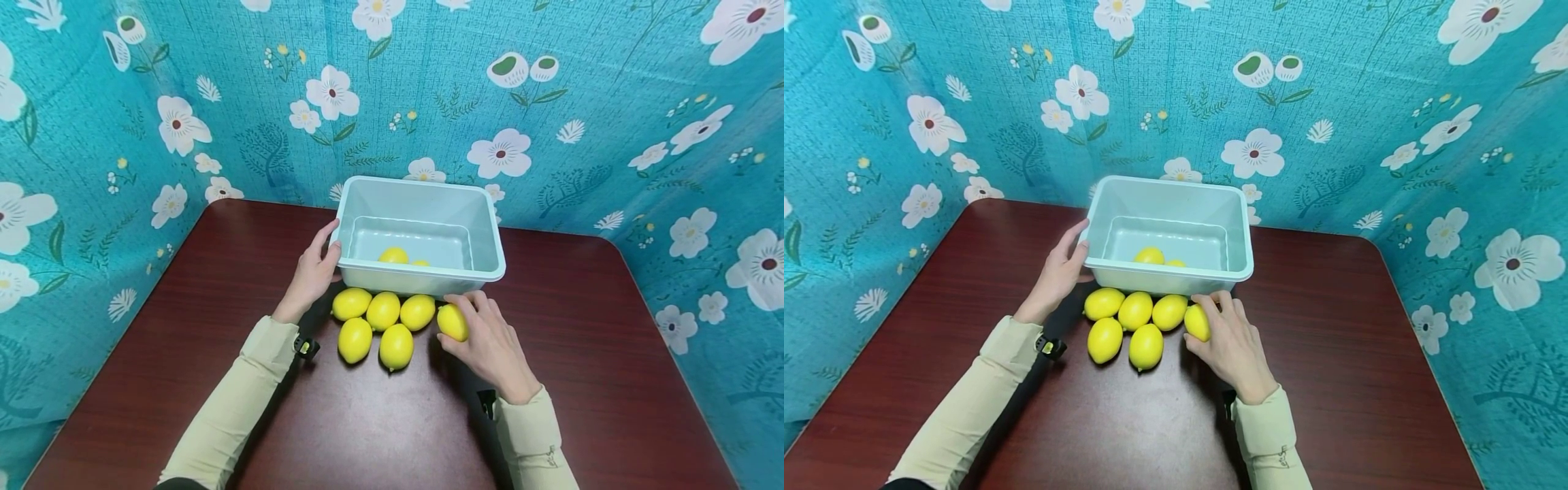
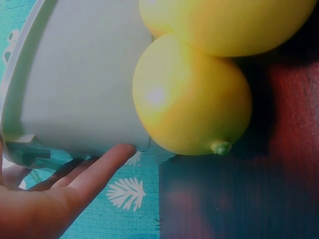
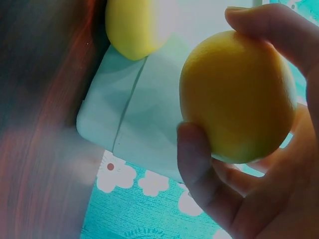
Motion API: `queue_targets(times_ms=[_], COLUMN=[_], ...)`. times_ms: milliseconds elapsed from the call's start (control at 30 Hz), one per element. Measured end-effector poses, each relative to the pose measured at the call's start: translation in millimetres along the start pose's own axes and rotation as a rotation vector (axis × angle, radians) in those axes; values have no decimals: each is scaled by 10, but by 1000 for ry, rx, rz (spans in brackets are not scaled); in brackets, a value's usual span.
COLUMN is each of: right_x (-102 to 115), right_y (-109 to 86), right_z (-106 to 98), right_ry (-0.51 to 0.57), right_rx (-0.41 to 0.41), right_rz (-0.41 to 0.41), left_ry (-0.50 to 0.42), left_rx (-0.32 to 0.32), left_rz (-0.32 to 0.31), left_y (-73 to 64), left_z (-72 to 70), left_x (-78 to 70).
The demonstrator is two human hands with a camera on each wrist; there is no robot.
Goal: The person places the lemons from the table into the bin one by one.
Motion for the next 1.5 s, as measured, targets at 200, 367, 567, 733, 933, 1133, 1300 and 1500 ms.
queue_targets(times_ms=[200, 367, 567, 733, 933, 1133, 1300, 1500], right_x=[18, 51, 66, 73, 95, 126, 139, 148], right_y=[-11, -25, -30, -28, -38, -50, -51, -52], right_z=[-34, -74, -99, -120, -165, -217, -239, -260], right_ry=[-8, -16, -17, -24, -25, -21, -21, -28], right_rx=[-30, -46, -43, -56, -91, -119, -141, -152], right_rz=[-20, -31, -30, -34, -53, -70, -81, -80], left_ry=[-1, -3, -5, -6, -4, 0, 4, 0], left_rx=[0, -1, -1, 2, -1, -2, -5, -7], left_rz=[-1, 3, 3, 2, -2, -5, -5, 0], left_y=[0, 1, 0, 1, 2, 5, 6, -2], left_z=[0, 2, 4, 7, 3, 2, -1, 3], left_x=[6, 0, -11, -13, -14, -9, -7, -18])
Point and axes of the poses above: each hand's wrist, its own y-axis towards the middle knuckle, its own z-axis out of the palm, x = y × z, the point moved 6 cm from there along y, towards the middle knuckle, and after that the axes turned 12 degrees about x, right-handed, at the moved point
